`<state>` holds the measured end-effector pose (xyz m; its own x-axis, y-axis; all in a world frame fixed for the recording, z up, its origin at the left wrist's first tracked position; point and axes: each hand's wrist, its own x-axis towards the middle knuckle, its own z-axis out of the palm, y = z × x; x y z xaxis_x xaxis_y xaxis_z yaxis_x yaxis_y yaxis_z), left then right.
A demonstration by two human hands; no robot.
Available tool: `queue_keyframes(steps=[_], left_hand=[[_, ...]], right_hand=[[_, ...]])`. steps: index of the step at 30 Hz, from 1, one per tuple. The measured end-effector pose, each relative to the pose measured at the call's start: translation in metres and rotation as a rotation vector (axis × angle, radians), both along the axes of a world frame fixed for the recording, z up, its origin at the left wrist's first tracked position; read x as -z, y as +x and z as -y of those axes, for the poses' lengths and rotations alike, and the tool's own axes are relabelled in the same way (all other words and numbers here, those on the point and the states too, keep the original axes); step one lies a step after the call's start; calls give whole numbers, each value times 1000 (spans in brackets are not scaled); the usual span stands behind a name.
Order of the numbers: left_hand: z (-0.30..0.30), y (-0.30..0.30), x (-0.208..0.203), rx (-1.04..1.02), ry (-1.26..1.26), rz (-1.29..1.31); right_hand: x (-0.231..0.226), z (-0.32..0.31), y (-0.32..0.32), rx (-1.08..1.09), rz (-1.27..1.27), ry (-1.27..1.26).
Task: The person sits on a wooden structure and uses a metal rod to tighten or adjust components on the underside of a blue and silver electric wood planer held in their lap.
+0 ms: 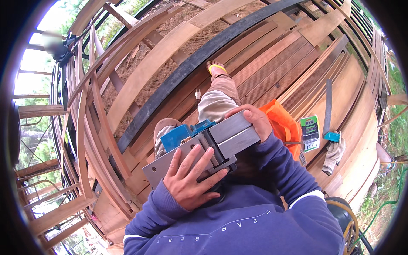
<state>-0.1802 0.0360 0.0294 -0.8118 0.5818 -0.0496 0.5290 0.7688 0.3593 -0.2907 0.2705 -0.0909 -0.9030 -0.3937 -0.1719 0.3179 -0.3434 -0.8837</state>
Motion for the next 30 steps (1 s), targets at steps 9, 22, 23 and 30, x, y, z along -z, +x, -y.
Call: queue_keyframes(steps=[9,22,23,30], left_hand=[[-17,2,7,-27,-69,-9],[-4,7,1,-37,40,-50],[-5,7,0,-27,17,-49],[-22,0,2,-56,16,-5]], right_hand=[[10,-1,-4,-17,-9,3],[18,0,-7,-26,9,-108],[17,1,-7,-22,1,-107],[12,2,-5,-3,4,-60]])
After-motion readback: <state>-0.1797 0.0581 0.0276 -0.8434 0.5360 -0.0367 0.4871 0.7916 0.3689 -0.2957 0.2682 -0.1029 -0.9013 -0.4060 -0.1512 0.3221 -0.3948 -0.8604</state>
